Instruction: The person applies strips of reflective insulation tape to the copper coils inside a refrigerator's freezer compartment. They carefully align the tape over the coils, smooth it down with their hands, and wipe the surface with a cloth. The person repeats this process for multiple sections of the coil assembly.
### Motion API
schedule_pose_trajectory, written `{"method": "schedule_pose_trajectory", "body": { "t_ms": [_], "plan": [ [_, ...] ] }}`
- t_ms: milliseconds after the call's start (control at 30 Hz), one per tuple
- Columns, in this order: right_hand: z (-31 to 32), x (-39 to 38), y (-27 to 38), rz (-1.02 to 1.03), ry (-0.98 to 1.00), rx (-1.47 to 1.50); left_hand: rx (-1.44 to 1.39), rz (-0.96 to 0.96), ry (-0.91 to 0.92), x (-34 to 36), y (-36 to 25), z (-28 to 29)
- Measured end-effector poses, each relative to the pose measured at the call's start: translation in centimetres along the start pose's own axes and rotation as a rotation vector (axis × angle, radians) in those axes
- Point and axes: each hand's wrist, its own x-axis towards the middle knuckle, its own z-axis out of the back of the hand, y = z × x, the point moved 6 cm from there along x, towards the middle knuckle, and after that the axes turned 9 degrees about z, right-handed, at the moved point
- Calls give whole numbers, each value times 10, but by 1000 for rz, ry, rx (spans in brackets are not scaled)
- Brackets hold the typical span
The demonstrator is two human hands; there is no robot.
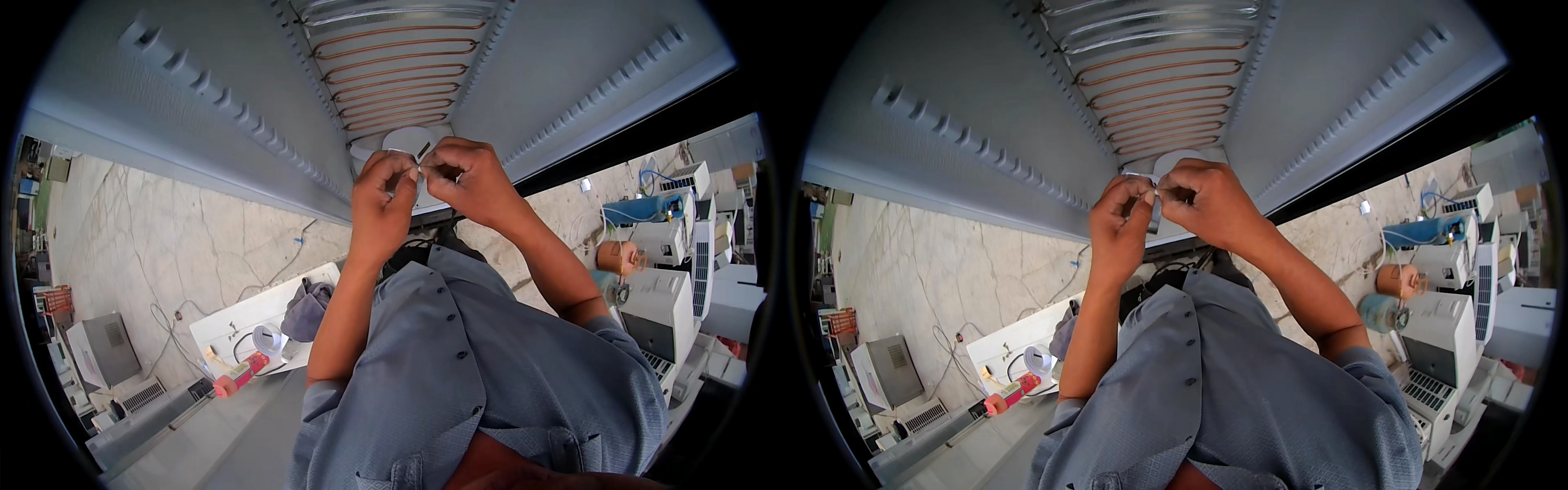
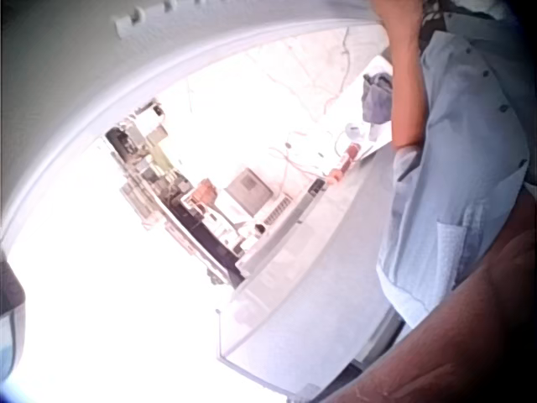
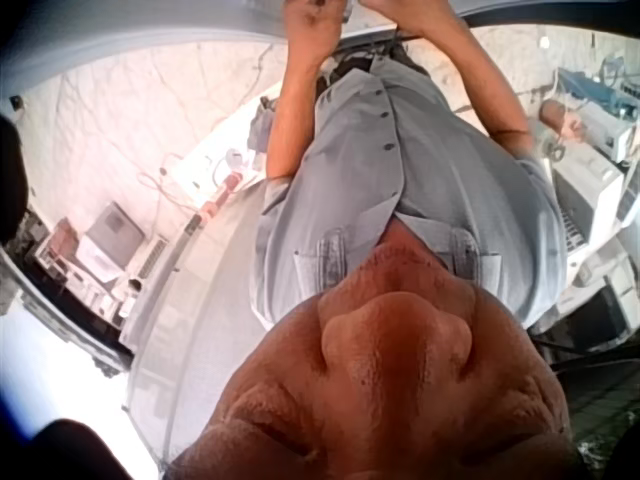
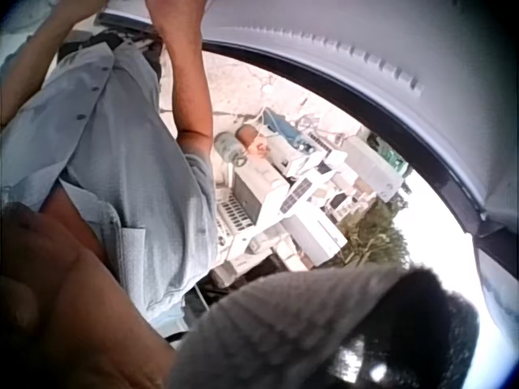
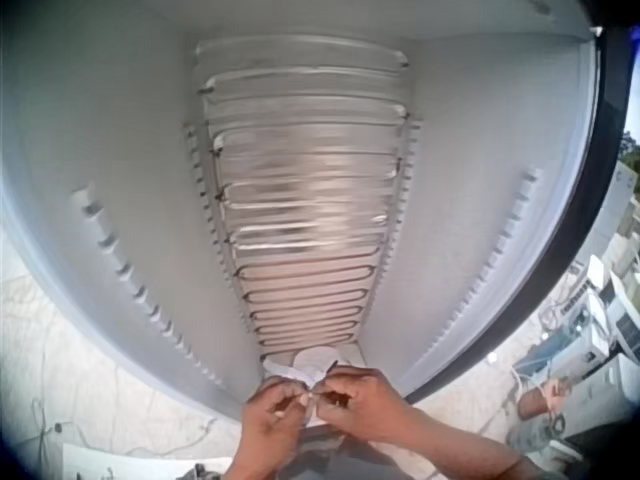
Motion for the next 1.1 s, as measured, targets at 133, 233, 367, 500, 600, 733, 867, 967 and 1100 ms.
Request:
{"method": "schedule_pose_trajectory", "body": {
  "t_ms": [133, 233, 367, 500, 600, 733, 867, 967, 1100],
  "plan": [
    [0, -1, 0, 2, -6, 15, 39, -41, -6, -1, 1, -1],
    [1, -1, 3, -10, 8, 6, 77, -38, -5, -1, -5, -3],
    [3, -3, -1, -23, 3, -1, 103, -38, -1, -2, -4, -6],
    [6, -6, 1, -14, -10, 20, 93, -45, -3, -3, -7, -9],
    [8, -9, 0, -28, -10, 11, 94, -32, -8, -4, -5, -12],
    [11, -11, 0, -33, 6, -19, 110, -16, -6, -4, -5, -15],
    [12, -13, -2, -28, 6, -10, 108, -9, -1, -4, -4, -17],
    [12, -14, -8, -73, 10, 10, 72, -7, 11, -4, -2, -17],
    [11, -15, -10, -126, -4, 107, 69, 3, 26, -3, -2, -16]
  ]
}}
